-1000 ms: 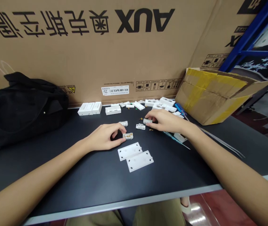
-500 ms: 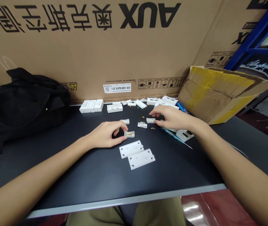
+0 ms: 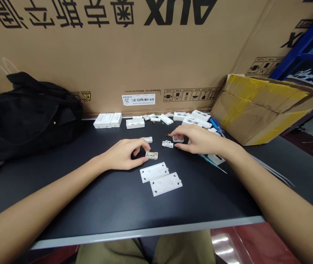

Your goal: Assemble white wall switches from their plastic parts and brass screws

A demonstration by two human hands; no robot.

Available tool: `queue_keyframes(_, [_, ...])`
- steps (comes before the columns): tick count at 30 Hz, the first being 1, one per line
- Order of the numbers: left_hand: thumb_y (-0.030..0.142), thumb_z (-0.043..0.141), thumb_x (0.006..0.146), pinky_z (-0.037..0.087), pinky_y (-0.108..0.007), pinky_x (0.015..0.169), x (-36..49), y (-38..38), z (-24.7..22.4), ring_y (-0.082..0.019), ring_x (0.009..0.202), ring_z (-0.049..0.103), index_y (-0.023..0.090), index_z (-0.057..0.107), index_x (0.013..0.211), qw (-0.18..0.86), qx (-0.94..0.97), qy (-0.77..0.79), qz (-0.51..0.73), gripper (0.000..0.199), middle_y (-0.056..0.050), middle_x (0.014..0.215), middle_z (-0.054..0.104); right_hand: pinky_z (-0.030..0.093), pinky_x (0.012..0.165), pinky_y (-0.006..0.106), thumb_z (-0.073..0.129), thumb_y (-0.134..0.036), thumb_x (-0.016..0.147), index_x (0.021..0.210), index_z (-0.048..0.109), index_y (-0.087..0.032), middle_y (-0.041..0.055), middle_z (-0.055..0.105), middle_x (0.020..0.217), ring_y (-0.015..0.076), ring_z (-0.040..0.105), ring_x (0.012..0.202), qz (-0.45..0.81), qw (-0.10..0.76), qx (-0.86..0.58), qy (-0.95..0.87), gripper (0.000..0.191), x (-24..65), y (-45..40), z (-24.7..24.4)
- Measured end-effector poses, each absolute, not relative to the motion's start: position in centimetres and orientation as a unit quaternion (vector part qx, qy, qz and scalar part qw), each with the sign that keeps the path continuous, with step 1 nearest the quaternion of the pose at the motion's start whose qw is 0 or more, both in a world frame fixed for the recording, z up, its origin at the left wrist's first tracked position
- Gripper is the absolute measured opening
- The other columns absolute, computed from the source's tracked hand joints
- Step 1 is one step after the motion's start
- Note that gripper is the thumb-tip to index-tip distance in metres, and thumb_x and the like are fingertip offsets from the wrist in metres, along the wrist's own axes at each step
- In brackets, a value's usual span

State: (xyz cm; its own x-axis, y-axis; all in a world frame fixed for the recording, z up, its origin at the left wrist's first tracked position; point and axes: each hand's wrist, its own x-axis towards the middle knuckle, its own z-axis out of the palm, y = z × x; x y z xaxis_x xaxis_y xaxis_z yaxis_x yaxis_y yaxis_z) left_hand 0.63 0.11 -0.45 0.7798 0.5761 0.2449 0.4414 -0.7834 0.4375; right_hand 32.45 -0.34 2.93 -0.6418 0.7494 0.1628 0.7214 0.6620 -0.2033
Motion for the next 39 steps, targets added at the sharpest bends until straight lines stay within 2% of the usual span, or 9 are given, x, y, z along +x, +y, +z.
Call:
queue_keyframes(13, [0.039,0.072,0.091,0.041,-0.021,0.059,0.5,0.2,-0.9,-0.008,0.056,0.051,0.021,0.067,0.11,0.181,0.92,0.265,0.224,0.026,0.008,0.064,0.053,0.051,0.078,0.033,0.058,-0.029,0.094,0.117,0.073,-0.016,0.0116,0.077,0.11,0.0241,0.072,0.091,0.064,0.119,-0.42,-0.897,0.031,32.3,-0.6,3.6])
queue_keyframes(24, [0.038,0.075,0.09,0.04,-0.02,0.057,0.6,0.2,-1.1,-0.007,0.054,0.051,0.021,0.068,0.107,0.178,0.917,0.259,0.247,0.025,0.009,0.061,0.053,0.05,0.083,0.037,0.056,-0.032,0.096,0.116,0.073,-0.015,0.0123,0.077,0.109,0.0251,0.07,0.093,0.052,0.125,-0.421,-0.897,0.031,32.6,-0.3,3.4])
queue_keyframes(29, [0.039,0.073,0.091,0.039,-0.021,0.057,0.5,0.2,-1.1,-0.007,0.054,0.052,0.021,0.068,0.107,0.165,0.923,0.254,0.238,0.025,0.008,0.062,0.053,0.05,0.084,0.037,0.056,-0.033,0.096,0.115,0.073,-0.015,0.0117,0.077,0.109,0.0249,0.07,0.093,0.051,0.122,-0.421,-0.897,0.031,32.5,-0.3,3.5])
queue_keyframes(35, [0.04,0.071,0.092,0.04,-0.021,0.058,0.6,0.1,-0.8,-0.008,0.055,0.051,0.021,0.067,0.108,0.161,0.926,0.261,0.221,0.025,0.008,0.064,0.052,0.048,0.077,0.035,0.058,-0.03,0.093,0.108,0.073,-0.015,0.0095,0.076,0.098,0.0234,0.068,0.085,0.03,0.135,-0.454,-0.88,0.027,33.3,-0.1,3.6])
queue_keyframes(39, [0.039,0.07,0.092,0.041,-0.021,0.059,0.7,0.1,-0.5,-0.008,0.057,0.051,0.021,0.065,0.11,0.169,0.927,0.263,0.205,0.026,0.007,0.068,0.054,0.048,0.078,0.036,0.057,-0.03,0.091,0.104,0.074,-0.016,0.0099,0.076,0.1,0.0249,0.067,0.087,0.017,0.123,-0.482,-0.867,0.025,34.1,0.2,3.6])
